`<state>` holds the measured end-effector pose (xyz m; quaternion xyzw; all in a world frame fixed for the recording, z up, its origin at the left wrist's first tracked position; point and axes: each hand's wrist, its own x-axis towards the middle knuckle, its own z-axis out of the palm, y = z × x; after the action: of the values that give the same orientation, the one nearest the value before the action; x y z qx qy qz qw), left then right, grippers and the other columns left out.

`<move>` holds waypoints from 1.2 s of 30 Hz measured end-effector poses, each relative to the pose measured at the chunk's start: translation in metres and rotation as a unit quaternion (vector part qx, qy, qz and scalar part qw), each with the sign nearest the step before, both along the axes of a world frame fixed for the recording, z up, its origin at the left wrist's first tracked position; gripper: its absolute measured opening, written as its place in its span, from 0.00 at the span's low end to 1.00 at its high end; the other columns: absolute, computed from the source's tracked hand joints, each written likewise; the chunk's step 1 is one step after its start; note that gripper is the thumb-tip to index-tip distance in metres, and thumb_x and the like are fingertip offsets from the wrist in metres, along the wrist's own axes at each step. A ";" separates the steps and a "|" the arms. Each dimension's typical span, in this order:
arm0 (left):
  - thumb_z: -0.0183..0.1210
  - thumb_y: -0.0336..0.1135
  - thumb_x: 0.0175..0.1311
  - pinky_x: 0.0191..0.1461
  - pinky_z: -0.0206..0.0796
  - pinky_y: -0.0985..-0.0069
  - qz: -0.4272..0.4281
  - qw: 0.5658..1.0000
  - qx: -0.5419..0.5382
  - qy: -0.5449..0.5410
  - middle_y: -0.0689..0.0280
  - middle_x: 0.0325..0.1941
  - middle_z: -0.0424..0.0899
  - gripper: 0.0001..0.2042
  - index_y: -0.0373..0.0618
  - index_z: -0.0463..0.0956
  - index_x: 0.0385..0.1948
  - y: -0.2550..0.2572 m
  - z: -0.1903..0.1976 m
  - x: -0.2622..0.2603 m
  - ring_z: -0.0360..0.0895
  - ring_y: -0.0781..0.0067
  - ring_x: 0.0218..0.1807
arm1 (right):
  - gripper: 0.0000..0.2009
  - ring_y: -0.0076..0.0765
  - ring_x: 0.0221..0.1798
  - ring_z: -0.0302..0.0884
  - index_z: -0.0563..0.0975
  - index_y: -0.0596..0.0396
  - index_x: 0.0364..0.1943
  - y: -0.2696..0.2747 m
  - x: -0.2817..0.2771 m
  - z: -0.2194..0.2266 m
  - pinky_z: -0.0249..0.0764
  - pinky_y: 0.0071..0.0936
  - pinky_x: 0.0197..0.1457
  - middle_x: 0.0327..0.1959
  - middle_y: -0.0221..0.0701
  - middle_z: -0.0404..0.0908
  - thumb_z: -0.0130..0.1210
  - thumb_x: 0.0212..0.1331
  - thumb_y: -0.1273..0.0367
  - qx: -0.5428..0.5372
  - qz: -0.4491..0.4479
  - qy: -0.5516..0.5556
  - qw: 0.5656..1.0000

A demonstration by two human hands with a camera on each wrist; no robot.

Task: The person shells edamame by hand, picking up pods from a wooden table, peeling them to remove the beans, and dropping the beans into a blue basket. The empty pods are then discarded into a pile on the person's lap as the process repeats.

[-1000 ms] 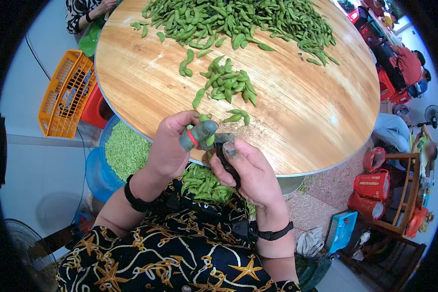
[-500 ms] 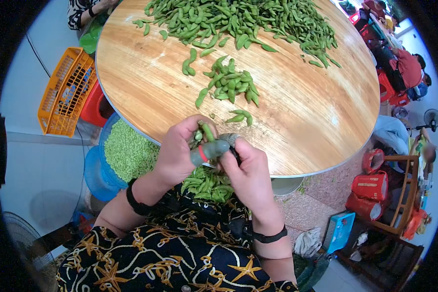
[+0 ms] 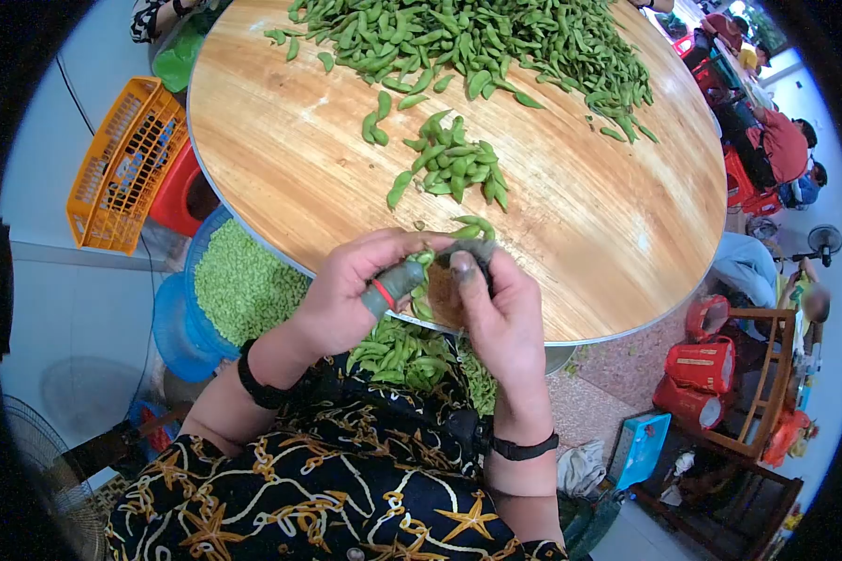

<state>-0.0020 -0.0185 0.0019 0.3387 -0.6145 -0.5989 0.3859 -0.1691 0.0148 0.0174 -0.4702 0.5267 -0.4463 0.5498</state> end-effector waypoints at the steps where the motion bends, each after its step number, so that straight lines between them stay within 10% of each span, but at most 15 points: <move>1: 0.53 0.24 0.59 0.50 0.67 0.79 0.005 0.984 -0.162 -0.069 0.65 0.46 0.78 0.16 0.37 0.71 0.50 -0.001 -0.004 -0.002 0.75 0.78 0.45 | 0.09 0.12 0.20 0.60 0.73 0.58 0.31 -0.003 0.000 0.003 0.56 0.13 0.21 0.18 0.20 0.68 0.50 0.62 0.66 -0.010 -0.040 0.007 0.999; 6: 0.55 0.23 0.56 0.43 0.69 0.77 0.000 0.999 -0.035 -0.034 0.61 0.39 0.79 0.22 0.40 0.67 0.56 0.005 0.005 0.000 0.77 0.73 0.37 | 0.10 0.13 0.19 0.58 0.72 0.58 0.33 -0.006 0.004 0.009 0.54 0.13 0.20 0.18 0.20 0.67 0.51 0.62 0.65 0.040 0.001 -0.031 0.999; 11: 0.58 0.26 0.54 0.35 0.68 0.77 -0.013 0.948 -0.305 -0.091 0.62 0.29 0.77 0.20 0.45 0.72 0.52 -0.003 -0.006 0.007 0.76 0.71 0.29 | 0.09 0.11 0.15 0.55 0.72 0.59 0.35 -0.002 0.005 -0.001 0.51 0.11 0.17 0.16 0.19 0.64 0.51 0.61 0.66 0.082 -0.004 -0.211 0.974; 18: 0.58 0.27 0.54 0.29 0.65 0.83 0.031 0.962 -0.271 -0.004 0.65 0.29 0.76 0.09 0.42 0.76 0.37 -0.005 -0.008 0.007 0.75 0.75 0.28 | 0.06 0.11 0.11 0.53 0.71 0.58 0.34 -0.004 0.012 -0.005 0.47 0.11 0.13 0.14 0.20 0.64 0.49 0.62 0.69 0.140 0.024 -0.423 0.895; 20: 0.54 0.28 0.60 0.30 0.63 0.82 -0.018 0.972 0.116 0.205 0.72 0.31 0.74 0.06 0.43 0.72 0.38 -0.001 -0.008 0.007 0.72 0.79 0.28 | 0.06 0.11 0.11 0.52 0.71 0.58 0.34 -0.004 0.019 0.001 0.47 0.11 0.13 0.14 0.19 0.63 0.49 0.62 0.69 0.121 -0.028 -0.332 0.935; 23: 0.52 0.28 0.61 0.28 0.59 0.88 -0.095 0.889 0.270 0.359 0.73 0.33 0.73 0.07 0.43 0.70 0.40 -0.005 -0.017 0.016 0.66 0.86 0.27 | 0.05 0.11 0.11 0.51 0.71 0.57 0.35 -0.007 0.025 0.006 0.46 0.11 0.13 0.14 0.19 0.62 0.49 0.62 0.69 0.098 -0.027 -0.274 0.956; 27: 0.52 0.23 0.57 0.27 0.60 0.93 -0.072 0.889 0.302 0.336 0.66 0.34 0.74 0.10 0.38 0.68 0.41 -0.007 -0.012 0.036 0.69 0.86 0.29 | 0.07 0.12 0.12 0.55 0.72 0.59 0.35 -0.014 0.003 0.010 0.49 0.13 0.15 0.15 0.20 0.66 0.51 0.61 0.68 0.110 0.011 -0.300 0.948; 29: 0.50 0.19 0.54 0.29 0.60 0.93 0.025 0.925 0.218 0.311 0.65 0.34 0.73 0.12 0.38 0.68 0.41 -0.006 -0.013 0.045 0.68 0.85 0.29 | 0.10 0.15 0.15 0.61 0.74 0.61 0.36 -0.022 -0.022 0.009 0.55 0.16 0.16 0.15 0.22 0.68 0.53 0.59 0.66 -0.056 0.358 -0.128 0.923; 32: 0.49 0.17 0.50 0.31 0.59 0.91 0.092 0.932 0.210 0.281 0.66 0.33 0.74 0.15 0.39 0.69 0.42 -0.005 -0.013 0.048 0.66 0.85 0.28 | 0.10 0.34 0.18 0.74 0.76 0.59 0.37 -0.041 0.013 0.025 0.66 0.31 0.21 0.15 0.35 0.74 0.56 0.52 0.68 -0.123 0.208 0.242 0.940; 33: 0.48 0.16 0.49 0.30 0.58 0.90 0.103 0.931 0.187 0.296 0.68 0.32 0.75 0.17 0.40 0.71 0.42 -0.005 -0.016 0.048 0.65 0.86 0.26 | 0.10 0.42 0.20 0.76 0.76 0.57 0.37 -0.049 0.027 0.023 0.69 0.35 0.24 0.15 0.40 0.75 0.56 0.50 0.69 -0.190 0.058 0.438 0.877; 36: 0.49 0.21 0.57 0.32 0.58 0.90 0.064 0.931 0.190 0.306 0.68 0.32 0.74 0.12 0.39 0.70 0.44 -0.007 -0.010 0.051 0.66 0.86 0.28 | 0.11 0.41 0.20 0.73 0.78 0.48 0.39 -0.070 0.045 0.009 0.68 0.32 0.26 0.18 0.40 0.75 0.55 0.49 0.68 -0.207 0.046 0.613 0.761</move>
<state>0.0490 -0.0254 -0.0079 0.2448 -0.3190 -0.7529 0.5210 -0.1246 -0.0557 0.0262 -0.7694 0.6239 -0.1356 0.0190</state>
